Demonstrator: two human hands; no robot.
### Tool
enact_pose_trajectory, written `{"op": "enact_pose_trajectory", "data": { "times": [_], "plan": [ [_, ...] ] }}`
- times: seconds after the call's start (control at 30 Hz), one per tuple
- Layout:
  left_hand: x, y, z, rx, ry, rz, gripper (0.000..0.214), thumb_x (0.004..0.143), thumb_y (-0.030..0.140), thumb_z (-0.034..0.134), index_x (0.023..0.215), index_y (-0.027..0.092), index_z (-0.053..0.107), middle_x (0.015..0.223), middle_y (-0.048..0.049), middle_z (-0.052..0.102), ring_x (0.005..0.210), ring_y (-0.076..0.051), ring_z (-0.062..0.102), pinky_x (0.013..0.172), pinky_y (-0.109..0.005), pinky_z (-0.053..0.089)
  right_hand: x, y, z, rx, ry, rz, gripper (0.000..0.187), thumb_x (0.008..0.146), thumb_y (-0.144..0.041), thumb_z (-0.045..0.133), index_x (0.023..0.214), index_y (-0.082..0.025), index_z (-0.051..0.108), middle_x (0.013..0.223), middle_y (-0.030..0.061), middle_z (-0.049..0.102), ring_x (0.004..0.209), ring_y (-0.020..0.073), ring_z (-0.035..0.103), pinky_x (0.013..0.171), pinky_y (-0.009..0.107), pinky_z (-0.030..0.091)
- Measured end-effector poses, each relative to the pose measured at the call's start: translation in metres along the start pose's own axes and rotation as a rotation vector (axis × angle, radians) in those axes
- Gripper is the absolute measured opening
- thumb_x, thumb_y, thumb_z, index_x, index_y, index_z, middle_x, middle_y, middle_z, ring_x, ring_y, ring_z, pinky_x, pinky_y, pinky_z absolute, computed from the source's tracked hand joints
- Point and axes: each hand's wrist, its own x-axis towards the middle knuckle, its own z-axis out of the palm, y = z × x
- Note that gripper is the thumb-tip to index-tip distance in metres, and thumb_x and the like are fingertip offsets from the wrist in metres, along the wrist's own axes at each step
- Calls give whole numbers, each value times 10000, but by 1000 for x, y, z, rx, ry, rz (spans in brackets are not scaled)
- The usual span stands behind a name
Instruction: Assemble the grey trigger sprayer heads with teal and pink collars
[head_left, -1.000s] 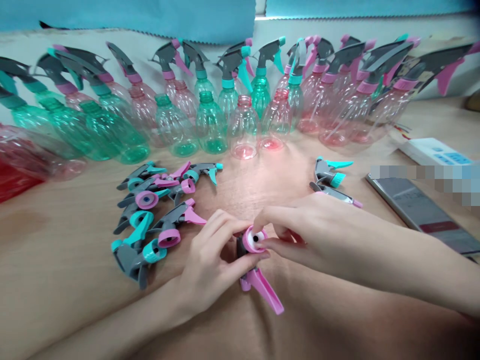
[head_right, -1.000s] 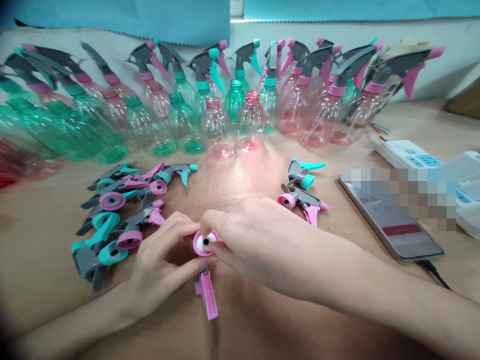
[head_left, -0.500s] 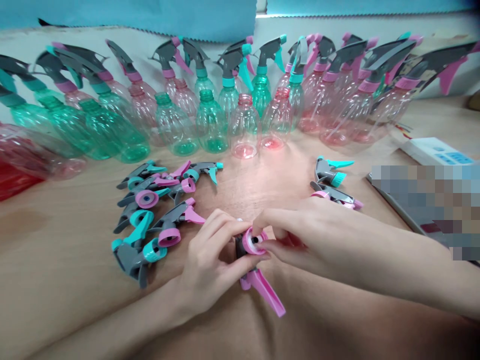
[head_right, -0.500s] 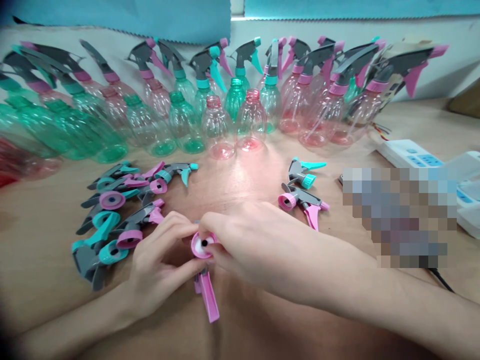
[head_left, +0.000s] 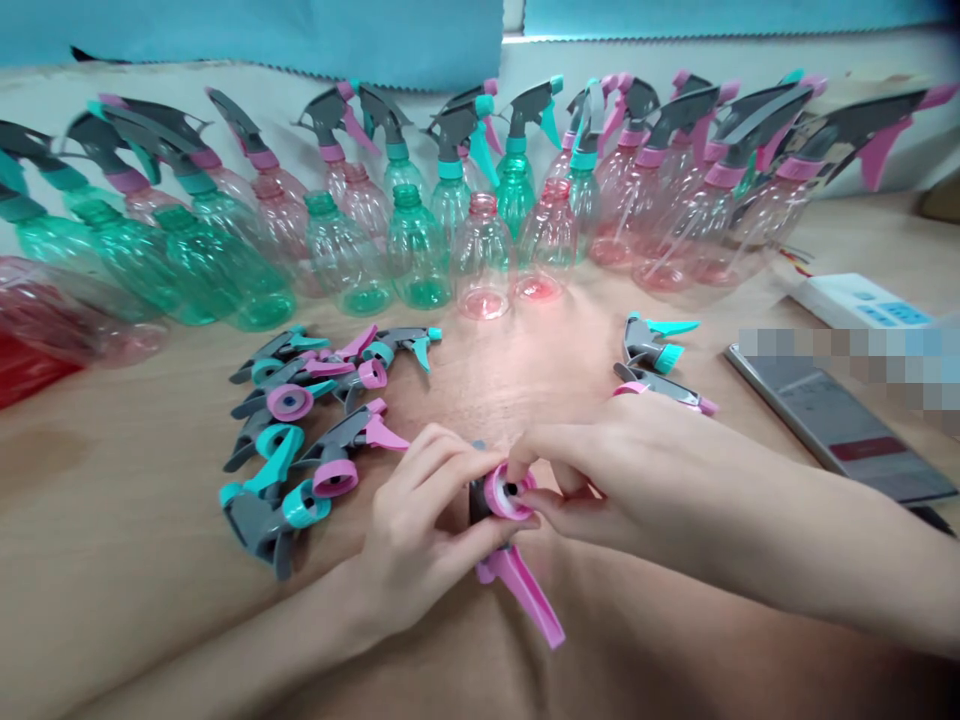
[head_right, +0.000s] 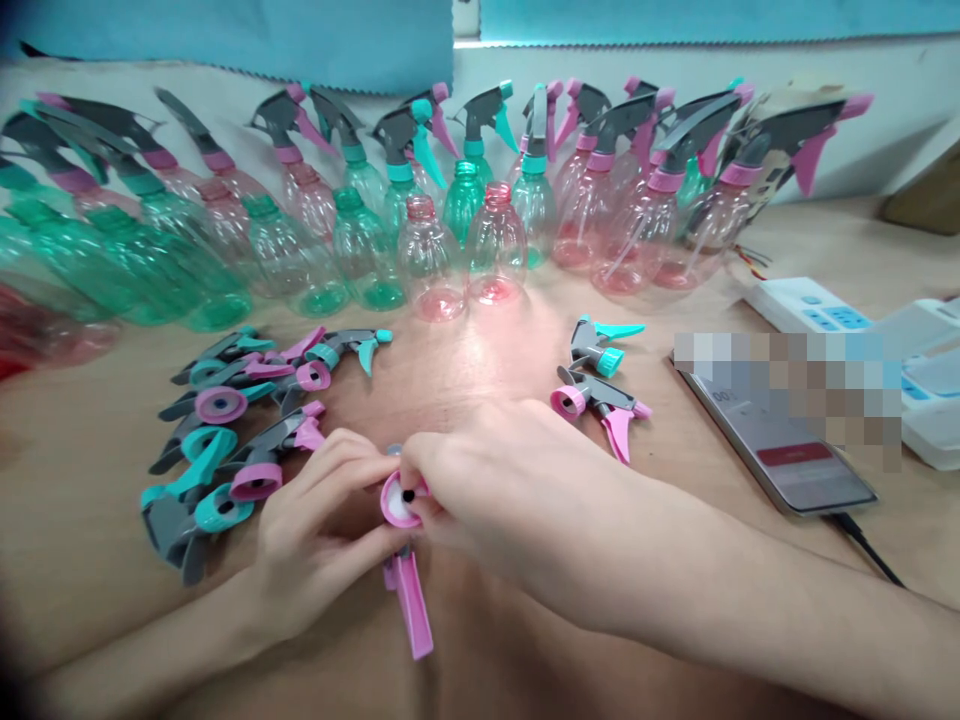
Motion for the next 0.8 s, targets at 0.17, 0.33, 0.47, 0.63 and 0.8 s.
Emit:
{"op": "enact_pose_trajectory", "data": {
  "times": [0.17,0.33,0.47,0.63,0.8],
  "plan": [
    [-3,-1,1,12,-13,35,210,843,281,653,1004,158,600,785,-34,581,722,-160,513,614,-283,455,0,1,5,76,33,-17,256,832,-216,578,606,-181,463,554,-81,427,492,63,298,462,223,193],
    [-4,-1,0,2,-20,23,204,856,277,638,1012,152,596,784,-34,571,724,-160,505,621,-284,444,4,1,14,36,60,121,264,783,-186,579,560,-180,439,497,-87,345,464,63,252,457,239,171],
    [-4,-1,1,-11,-21,24,241,835,258,665,1036,150,589,791,-34,566,728,-162,505,622,-282,439,2,1,10,-1,71,72,284,822,-211,567,563,-183,452,493,-82,368,455,64,277,449,245,161],
    [-3,-2,2,-19,-70,47,307,796,216,709,1067,143,585,789,-28,549,733,-160,493,629,-278,439,-5,4,-2,-67,-12,-22,293,859,-216,559,578,-192,481,515,-72,464,447,75,334,449,260,189],
    [-3,-3,1,-28,-49,10,249,819,222,682,1041,140,605,845,-45,558,777,-167,512,663,-282,447,-4,3,-3,-131,-101,-122,104,815,-105,603,740,-177,609,692,-40,610,562,93,515,492,268,246]
  ]
}}
